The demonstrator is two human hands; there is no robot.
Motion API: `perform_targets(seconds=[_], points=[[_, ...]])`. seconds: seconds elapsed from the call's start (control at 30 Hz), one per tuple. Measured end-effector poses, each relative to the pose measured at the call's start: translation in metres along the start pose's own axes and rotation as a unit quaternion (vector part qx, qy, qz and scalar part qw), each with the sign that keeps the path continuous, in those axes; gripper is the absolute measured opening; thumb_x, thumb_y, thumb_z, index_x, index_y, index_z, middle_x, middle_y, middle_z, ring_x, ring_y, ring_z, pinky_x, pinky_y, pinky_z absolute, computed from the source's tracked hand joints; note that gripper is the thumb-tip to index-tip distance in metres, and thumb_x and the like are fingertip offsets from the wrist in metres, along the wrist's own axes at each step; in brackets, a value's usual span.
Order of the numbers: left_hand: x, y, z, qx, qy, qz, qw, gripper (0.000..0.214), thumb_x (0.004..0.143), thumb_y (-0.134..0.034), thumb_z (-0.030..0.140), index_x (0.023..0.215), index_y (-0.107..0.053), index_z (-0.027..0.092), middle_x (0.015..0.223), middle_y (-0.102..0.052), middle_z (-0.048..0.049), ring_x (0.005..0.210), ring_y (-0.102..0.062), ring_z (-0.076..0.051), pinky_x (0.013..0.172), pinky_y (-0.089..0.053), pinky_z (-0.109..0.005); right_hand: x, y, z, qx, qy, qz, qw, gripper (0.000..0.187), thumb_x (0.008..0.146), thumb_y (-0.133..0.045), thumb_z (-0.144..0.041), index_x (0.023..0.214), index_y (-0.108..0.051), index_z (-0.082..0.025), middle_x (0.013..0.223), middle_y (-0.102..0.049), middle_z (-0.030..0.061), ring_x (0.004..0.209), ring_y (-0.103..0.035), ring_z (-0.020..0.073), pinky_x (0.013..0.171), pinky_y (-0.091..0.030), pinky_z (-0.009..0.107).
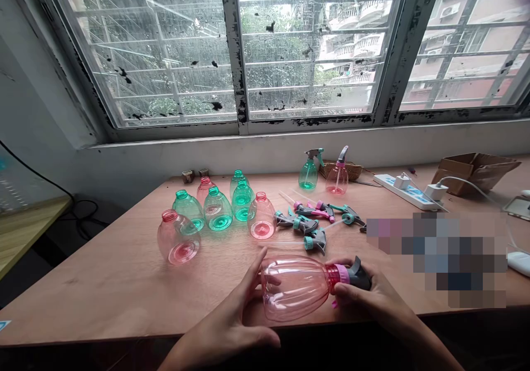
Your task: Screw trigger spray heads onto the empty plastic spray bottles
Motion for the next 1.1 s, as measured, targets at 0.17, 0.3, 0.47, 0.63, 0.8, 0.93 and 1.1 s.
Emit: perform_targets(seconds=[0.17, 0.3, 0.47, 0.63, 0.8, 0.93, 1.1], points=[[0.0, 0.001, 0.002, -0.04, 0.002, -0.009, 0.999, 0.107, 0.083, -0.083, 0.026, 0.16, -0.011, 0.042, 0.154, -0.048, -0.0073, 0.146, -0.042, -0.031, 0.121, -0.033, -0.05, 0.0, 0.0, -0.001, 0.005, 0.004, -0.002, 1.0, 0.041, 0.07, -0.09, -0.039, 0.098, -0.073, -0.017, 0.07, -0.077, 0.0011, 0.058, -0.072, 0.0191, 0.058, -0.058, 0.027], [0.0, 0.001, 0.002, -0.049, -0.019, -0.011, 0.999, 0.097, 0.089, -0.077, 0.021, 0.159, -0.015, 0.045, 0.163, -0.038, -0.0038, 0.15, -0.036, -0.029, 0.124, -0.028, -0.049, -0.001, -0.001, -0.002, 0.005, -0.005, 0.001, 1.0, 0.042, 0.069, -0.09, -0.04, 0.099, -0.073, -0.016, 0.07, -0.077, 0.0014, 0.058, -0.072, 0.0198, 0.057, -0.059, 0.028], [0.004, -0.003, 0.005, -0.084, -0.035, -0.026, 0.995, 0.106, 0.089, -0.076, 0.021, 0.159, 0.0, 0.045, 0.17, -0.023, -0.0028, 0.154, -0.027, -0.031, 0.126, -0.022, -0.053, 0.0, -0.001, -0.002, -0.009, -0.002, -0.003, 1.0, 0.045, 0.068, -0.09, -0.043, 0.1, -0.074, -0.016, 0.072, -0.076, 0.0016, 0.059, -0.072, 0.0203, 0.058, -0.06, 0.029], [0.005, -0.005, 0.01, -0.074, -0.038, -0.007, 0.997, 0.087, 0.093, -0.071, 0.031, 0.161, -0.017, 0.037, 0.171, -0.022, -0.0054, 0.155, -0.023, -0.034, 0.126, -0.022, -0.053, -0.001, -0.001, -0.001, 0.015, -0.013, -0.003, 1.0, 0.043, 0.066, -0.092, -0.041, 0.097, -0.075, -0.017, 0.07, -0.076, 0.0009, 0.058, -0.073, 0.0209, 0.057, -0.06, 0.03], [0.004, -0.006, 0.008, -0.081, -0.036, 0.006, 0.996, 0.087, 0.096, -0.067, 0.035, 0.16, -0.009, 0.041, 0.167, -0.031, -0.0074, 0.147, -0.04, -0.033, 0.122, -0.03, -0.054, -0.001, 0.0, -0.001, 0.002, 0.002, -0.007, 1.0, 0.043, 0.069, -0.091, -0.04, 0.101, -0.074, -0.016, 0.07, -0.076, 0.0014, 0.059, -0.073, 0.0205, 0.057, -0.06, 0.028], [0.006, -0.006, 0.007, -0.105, -0.037, -0.023, 0.994, 0.103, 0.091, -0.075, 0.028, 0.161, -0.001, 0.04, 0.166, -0.031, -0.0088, 0.151, -0.034, -0.033, 0.124, -0.027, -0.055, 0.0, 0.0, 0.0, 0.008, -0.004, -0.015, 1.0, 0.042, 0.071, -0.09, -0.038, 0.102, -0.074, -0.016, 0.072, -0.077, 0.0011, 0.06, -0.073, 0.019, 0.059, -0.06, 0.027], [0.007, -0.005, 0.01, -0.082, -0.051, -0.058, 0.994, 0.088, 0.087, -0.079, 0.023, 0.157, -0.027, 0.032, 0.163, -0.037, -0.0108, 0.151, -0.033, -0.033, 0.125, -0.026, -0.053, 0.0, -0.001, 0.0, 0.014, -0.001, -0.028, 1.0, 0.041, 0.072, -0.09, -0.038, 0.101, -0.072, -0.016, 0.071, -0.077, 0.0015, 0.059, -0.073, 0.0187, 0.058, -0.059, 0.026]])
Point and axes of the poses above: each hand's wrist, its own x-axis towards the middle knuckle, its own y-axis out of the back of the hand, z = x × y, the point moved 3 cm from there along x, towards the middle knuckle
